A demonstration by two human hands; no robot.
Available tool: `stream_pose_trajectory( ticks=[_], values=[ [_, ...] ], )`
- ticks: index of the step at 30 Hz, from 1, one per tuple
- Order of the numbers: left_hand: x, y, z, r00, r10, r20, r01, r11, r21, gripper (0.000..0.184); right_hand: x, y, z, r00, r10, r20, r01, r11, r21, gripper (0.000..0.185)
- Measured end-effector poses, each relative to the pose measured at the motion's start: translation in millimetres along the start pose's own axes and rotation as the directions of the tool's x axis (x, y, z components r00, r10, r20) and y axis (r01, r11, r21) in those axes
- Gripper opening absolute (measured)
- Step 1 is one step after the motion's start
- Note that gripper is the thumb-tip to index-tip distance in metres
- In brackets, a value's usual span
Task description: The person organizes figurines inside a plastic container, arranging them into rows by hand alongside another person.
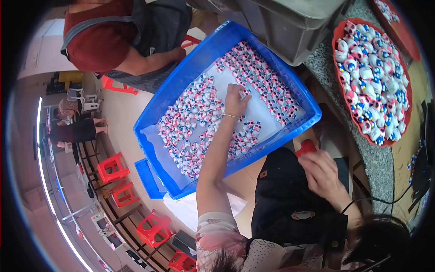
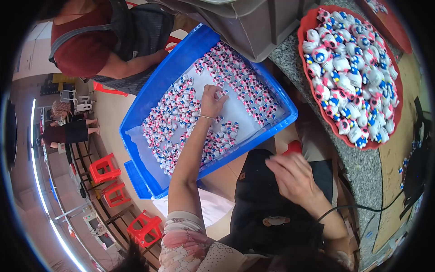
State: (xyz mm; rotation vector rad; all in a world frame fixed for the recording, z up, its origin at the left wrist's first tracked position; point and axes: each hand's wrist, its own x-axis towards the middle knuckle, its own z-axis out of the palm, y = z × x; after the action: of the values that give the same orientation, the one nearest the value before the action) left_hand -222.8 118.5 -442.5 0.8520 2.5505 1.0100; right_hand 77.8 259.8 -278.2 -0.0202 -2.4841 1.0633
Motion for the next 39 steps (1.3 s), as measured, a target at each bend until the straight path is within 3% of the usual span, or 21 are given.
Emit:
stream_pose_trajectory(
  ticks=[5,9,10,11,12,15,17,19,20,23,24,25,26,27,32,34,39],
  values=[
    [4,-8,15,0.997,0.04,-0.067,-0.039,0.999,0.011,0.04,71,35,11,0.994,-0.082,-0.079,0.065,0.98,-0.19,0.035],
    [-10,0,-26,0.985,0.032,-0.169,-0.033,0.999,-0.005,0.04,84,69,31,0.999,0.033,-0.04,-0.042,0.961,-0.275,0.027],
    [-16,-7,-41,0.993,-0.053,-0.104,0.051,0.998,-0.023,0.028,78,84,43,0.994,0.093,-0.063,-0.105,0.964,-0.242,0.026],
    [-23,-16,-54,0.997,0.08,-0.017,-0.079,0.996,0.049,0.023,71,95,50,0.985,0.154,-0.083,-0.168,0.963,-0.209,0.025],
    [-29,-18,-64,0.975,0.205,0.08,-0.213,0.971,0.11,0.019,67,100,51,0.989,0.066,-0.129,-0.091,0.976,-0.196,0.021],
    [-43,-11,-57,0.944,0.232,0.235,-0.297,0.908,0.294,0.02,69,98,54,0.984,0.118,-0.136,-0.142,0.972,-0.188,0.019],
    [-40,-11,-46,0.933,0.259,0.251,-0.339,0.866,0.367,0.016,69,97,53,0.985,0.114,-0.131,-0.136,0.974,-0.182,0.019],
    [-36,-9,-35,0.951,0.035,0.307,-0.214,0.793,0.571,0.015,67,97,50,0.987,0.111,-0.119,-0.131,0.975,-0.181,0.019],
    [-34,-4,-34,0.946,0.004,0.325,-0.213,0.764,0.609,0.015,68,98,50,0.989,0.094,-0.116,-0.114,0.978,-0.177,0.019],
    [-31,1,-33,0.942,0.008,0.334,-0.219,0.771,0.598,0.02,67,99,49,0.99,0.077,-0.12,-0.097,0.981,-0.166,0.019],
    [-31,-3,-35,0.959,0.06,0.276,-0.183,0.876,0.447,0.022,67,100,49,0.99,0.077,-0.122,-0.096,0.984,-0.153,0.019],
    [-30,-5,-34,0.965,0.008,0.261,-0.051,0.986,0.161,0.023,67,100,50,0.989,0.083,-0.122,-0.1,0.985,-0.14,0.019],
    [-30,-2,-34,0.963,-0.051,0.265,0.091,0.986,-0.142,0.024,67,100,49,0.989,0.084,-0.121,-0.1,0.985,-0.14,0.019],
    [-31,-1,-28,0.96,-0.081,0.269,0.161,0.943,-0.29,0.028,67,100,49,0.989,0.087,-0.123,-0.104,0.985,-0.139,0.019],
    [-28,-3,2,0.984,-0.012,0.175,0.058,0.963,-0.262,0.029,68,99,48,0.991,0.078,-0.106,-0.094,0.985,-0.146,0.018],
    [-25,5,1,0.988,0.086,0.131,-0.082,0.996,-0.033,0.031,68,100,48,0.991,0.082,-0.101,-0.096,0.984,-0.147,0.018],
    [-16,1,12,0.992,0.126,-0.001,-0.126,0.986,0.106,0.032,69,99,48,0.992,0.08,-0.101,-0.095,0.983,-0.154,0.018]
  ],
)
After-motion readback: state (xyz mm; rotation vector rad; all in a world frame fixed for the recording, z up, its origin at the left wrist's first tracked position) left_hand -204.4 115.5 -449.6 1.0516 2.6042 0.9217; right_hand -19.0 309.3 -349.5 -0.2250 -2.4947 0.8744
